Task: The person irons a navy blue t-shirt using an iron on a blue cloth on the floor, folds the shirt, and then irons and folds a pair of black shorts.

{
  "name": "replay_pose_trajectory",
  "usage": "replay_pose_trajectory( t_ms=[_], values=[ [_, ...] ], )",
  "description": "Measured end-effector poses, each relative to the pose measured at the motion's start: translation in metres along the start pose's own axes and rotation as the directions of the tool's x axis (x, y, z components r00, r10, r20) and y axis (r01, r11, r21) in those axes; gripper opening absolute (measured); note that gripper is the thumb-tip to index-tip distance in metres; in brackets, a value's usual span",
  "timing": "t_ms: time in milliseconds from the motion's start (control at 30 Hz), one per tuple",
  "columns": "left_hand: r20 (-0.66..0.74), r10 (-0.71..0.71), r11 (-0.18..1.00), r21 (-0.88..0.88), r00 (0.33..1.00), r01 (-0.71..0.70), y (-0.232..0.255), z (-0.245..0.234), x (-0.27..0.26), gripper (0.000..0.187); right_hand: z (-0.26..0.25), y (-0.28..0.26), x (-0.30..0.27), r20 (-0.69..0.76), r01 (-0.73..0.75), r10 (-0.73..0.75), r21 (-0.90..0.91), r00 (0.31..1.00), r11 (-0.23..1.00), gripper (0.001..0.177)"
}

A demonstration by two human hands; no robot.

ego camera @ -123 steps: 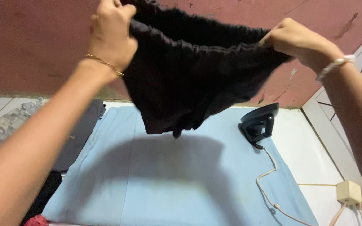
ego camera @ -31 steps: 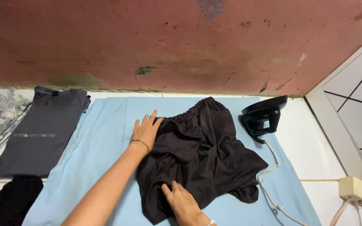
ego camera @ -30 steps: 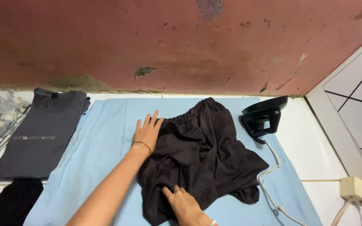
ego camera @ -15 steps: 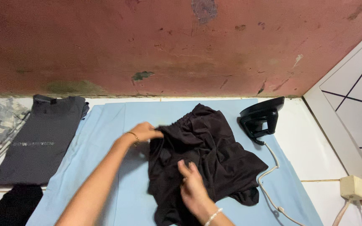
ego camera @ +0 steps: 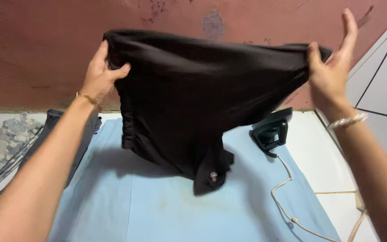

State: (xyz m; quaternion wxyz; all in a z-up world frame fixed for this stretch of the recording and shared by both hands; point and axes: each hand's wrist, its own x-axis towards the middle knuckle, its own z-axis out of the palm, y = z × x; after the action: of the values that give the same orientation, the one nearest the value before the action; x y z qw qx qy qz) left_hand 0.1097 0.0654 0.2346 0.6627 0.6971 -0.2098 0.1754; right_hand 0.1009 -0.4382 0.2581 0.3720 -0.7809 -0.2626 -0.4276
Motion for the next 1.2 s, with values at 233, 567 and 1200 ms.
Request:
replay_pose_trajectory(
  t_ms=[233, 567, 1200],
  values=[
    [-0.092, -0.036, 0.968, 0.245, 0.995, 0.057, 0.027, -0.012, 0.04, 0.049, -0.021, -0.029, 0.088, 0.064, -0.487, 0.483, 0.065, 0.873, 0.871, 0.028],
    [-0.208, -0.02, 1.0, 0.006, 0.978, 0.022, 0.019, -0.001, 0.094, 0.03, -0.018, -0.014, 0.104, 0.16, -0.703, 0.69, 0.28, 0.706, 0.654, 0.019],
    [0.363, -0.93, 0.196, 0.624, -0.059, 0.756, -0.063, -0.044, -0.259, 0.041, -0.081, -0.006, -0.2, 0.85, -0.646, 0.521, -0.444, -0.083, 0.621, 0.019]
  ],
)
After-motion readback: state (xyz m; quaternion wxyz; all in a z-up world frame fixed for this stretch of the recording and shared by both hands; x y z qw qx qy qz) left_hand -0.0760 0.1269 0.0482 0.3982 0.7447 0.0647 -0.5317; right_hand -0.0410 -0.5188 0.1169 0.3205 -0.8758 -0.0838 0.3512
